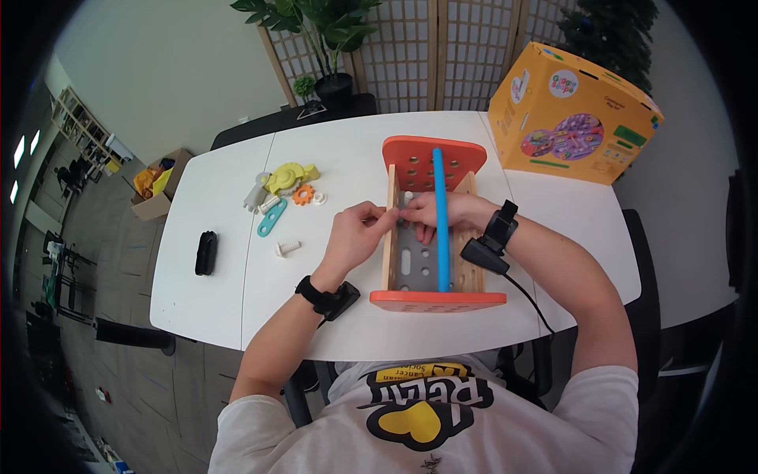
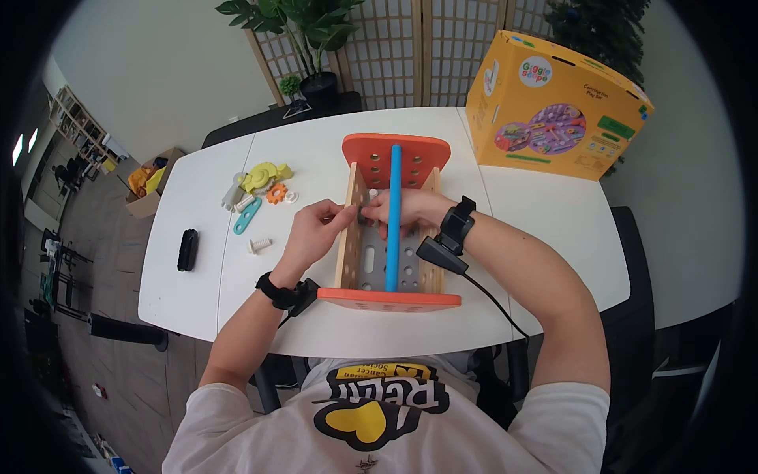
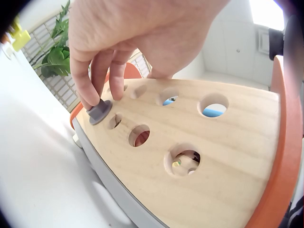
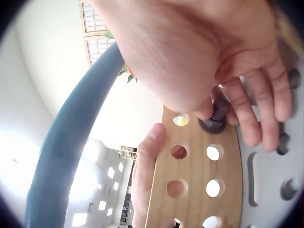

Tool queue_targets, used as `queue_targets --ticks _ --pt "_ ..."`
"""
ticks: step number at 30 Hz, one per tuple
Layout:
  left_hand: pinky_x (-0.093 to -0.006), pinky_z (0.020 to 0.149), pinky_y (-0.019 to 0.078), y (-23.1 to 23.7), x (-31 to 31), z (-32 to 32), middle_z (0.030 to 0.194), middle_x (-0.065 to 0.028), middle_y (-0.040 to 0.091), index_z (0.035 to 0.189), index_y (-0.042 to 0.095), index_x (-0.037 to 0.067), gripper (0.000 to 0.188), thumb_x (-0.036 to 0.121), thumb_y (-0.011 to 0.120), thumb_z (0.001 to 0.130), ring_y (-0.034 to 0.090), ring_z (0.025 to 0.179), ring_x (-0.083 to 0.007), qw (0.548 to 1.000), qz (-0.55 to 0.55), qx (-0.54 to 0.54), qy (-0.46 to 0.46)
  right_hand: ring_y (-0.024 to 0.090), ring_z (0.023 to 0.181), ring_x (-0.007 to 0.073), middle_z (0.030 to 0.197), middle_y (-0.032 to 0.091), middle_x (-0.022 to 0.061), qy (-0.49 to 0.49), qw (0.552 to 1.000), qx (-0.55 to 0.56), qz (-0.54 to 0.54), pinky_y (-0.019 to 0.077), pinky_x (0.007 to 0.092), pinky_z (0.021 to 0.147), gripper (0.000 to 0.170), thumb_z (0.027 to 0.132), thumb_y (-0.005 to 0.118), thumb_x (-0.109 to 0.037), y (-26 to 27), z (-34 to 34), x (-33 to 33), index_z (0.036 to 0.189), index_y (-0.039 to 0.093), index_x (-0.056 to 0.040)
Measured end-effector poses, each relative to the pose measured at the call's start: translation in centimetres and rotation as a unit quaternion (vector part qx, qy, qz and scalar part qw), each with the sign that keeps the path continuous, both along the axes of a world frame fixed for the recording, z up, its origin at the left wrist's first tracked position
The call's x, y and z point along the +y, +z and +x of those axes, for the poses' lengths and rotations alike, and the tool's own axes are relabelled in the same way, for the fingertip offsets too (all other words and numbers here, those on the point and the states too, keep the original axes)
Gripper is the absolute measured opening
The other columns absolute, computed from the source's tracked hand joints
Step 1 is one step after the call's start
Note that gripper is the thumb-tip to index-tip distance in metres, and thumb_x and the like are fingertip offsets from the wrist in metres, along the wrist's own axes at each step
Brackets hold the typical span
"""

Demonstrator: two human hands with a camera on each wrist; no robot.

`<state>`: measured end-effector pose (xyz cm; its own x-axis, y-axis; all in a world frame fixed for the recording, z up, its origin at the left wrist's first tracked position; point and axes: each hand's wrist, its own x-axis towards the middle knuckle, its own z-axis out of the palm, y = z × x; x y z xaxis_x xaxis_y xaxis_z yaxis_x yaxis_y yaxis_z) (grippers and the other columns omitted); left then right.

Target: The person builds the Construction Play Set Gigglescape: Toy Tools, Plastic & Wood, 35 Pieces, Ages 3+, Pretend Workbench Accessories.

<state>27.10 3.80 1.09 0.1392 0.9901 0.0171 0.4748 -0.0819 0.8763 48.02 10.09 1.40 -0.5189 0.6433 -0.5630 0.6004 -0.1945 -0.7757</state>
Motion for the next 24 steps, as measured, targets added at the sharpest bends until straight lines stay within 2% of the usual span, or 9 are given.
queue_targets --ticks 3,5,8,9,12,15,18,21,24 --pt "-0.0325 0.084 0.056 0.1 -0.4 -0.5 0.105 -0.0178 0.074 0.099 0.074 -0.002 0.037 0.035 0.069 0.096 0.073 0.094 -0.024 0.999 0.035 -0.036 -0.013 0.072 0.079 0.0271 0.083 0.069 0.0162 0.103 0.946 -0.127 0.28 0.0563 0.0381 0.07 0.036 0.104 0.054 -0.033 2.1 1.0 -0.3 0.1 0.067 0.0003" --pt "-0.0358 0.092 0.0546 0.9 -1.1 -1.0 0.121 -0.0202 0.071 0.101 0.074 0.0 0.035 0.034 0.069 0.096 0.071 0.108 -0.0283 0.995 0.089 -0.047 -0.01 0.07 0.081 0.0332 0.084 0.068 0.0185 0.103 0.918 -0.157 0.349 0.0551 0.0413 0.072 0.031 0.1 0.058 -0.028 2.8 2.3 -0.5 0.095 0.069 0.0007" --pt "-0.0417 0.103 0.0486 3.8 -3.3 -2.4 0.136 -0.0196 0.063 0.105 0.071 0.0 0.036 0.035 0.069 0.096 0.061 0.125 -0.0297 0.979 0.16 -0.047 -0.116 0.067 0.082 0.0386 0.086 0.068 0.0202 0.085 0.884 -0.188 0.42 0.0544 0.0428 0.073 0.025 0.097 0.06 -0.022 3.8 4.4 -0.4 0.093 0.07 -0.0001" --pt "-0.0453 0.106 0.046 4.5 -3.8 -3.1 0.133 -0.0165 0.066 0.103 0.071 0.001 0.034 0.032 0.077 0.089 0.06 0.125 -0.0332 0.96 0.186 -0.065 -0.198 0.066 0.082 0.0397 0.086 0.068 0.0204 0.077 0.874 -0.195 0.439 0.0544 0.0427 0.073 0.023 0.097 0.06 -0.021 4.3 4.9 -0.2 0.093 0.07 -0.0007" --pt "-0.0452 0.104 0.048 6.6 -6.3 -3.3 0.132 -0.0149 0.066 0.103 0.071 0.004 0.036 0.031 0.084 0.082 0.061 0.121 -0.034 0.916 0.226 0.006 -0.332 0.067 0.085 0.0371 0.09 0.069 0.0194 -0.018 0.842 -0.125 0.524 0.0547 0.0425 0.074 0.02 0.097 0.058 -0.017 7.2 5.8 -0.8 0.1 0.068 -0.0003" --pt "-0.0434 0.1 0.0506 5.5 -7.4 -3.4 0.124 -0.0104 0.069 0.104 0.072 0.007 0.033 0.026 0.084 0.081 0.063 0.117 -0.0318 0.898 0.271 0.092 -0.333 0.067 0.088 0.0342 0.094 0.069 0.019 -0.148 0.758 -0.018 0.635 0.0542 0.0409 0.078 0.021 0.098 0.057 -0.016 7.2 5.7 -1.1 0.109 0.065 0.0004" --pt "-0.0426 0.097 0.0516 5.6 -7.5 -3.6 0.119 -0.0076 0.071 0.105 0.072 0.007 0.029 0.022 0.083 0.082 0.063 0.115 -0.0303 0.892 0.276 0.12 -0.337 0.066 0.089 0.0313 0.097 0.069 0.0175 -0.135 0.729 -0.039 0.67 0.0535 0.0387 0.08 0.024 0.1 0.055 -0.016 6.2 6.5 -0.9 0.113 0.065 0.0017" --pt "-0.042 0.097 0.0514 5.9 -7.1 -5.0 0.117 -0.0072 0.071 0.105 0.071 0.006 0.028 0.02 0.082 0.082 0.064 0.113 -0.0301 0.903 0.255 0.116 -0.326 0.065 0.086 0.0312 0.095 0.069 0.0171 -0.147 0.829 -0.027 0.54 0.0521 0.0384 0.081 0.026 0.102 0.054 -0.017 5.9 7.4 -1.4 0.115 0.064 0.0017" --pt "-0.0412 0.097 0.051 5.9 -6.3 -7.2 0.117 -0.0079 0.072 0.107 0.069 0.005 0.03 0.018 0.082 0.083 0.064 0.112 -0.0303 0.923 0.223 0.104 -0.295 0.064 0.081 0.0287 0.092 0.068 0.0166 -0.157 0.828 -0.038 0.537 0.0512 0.0368 0.076 0.025 0.103 0.053 -0.018 5.7 8.2 -2.2 0.111 0.064 0.0028"
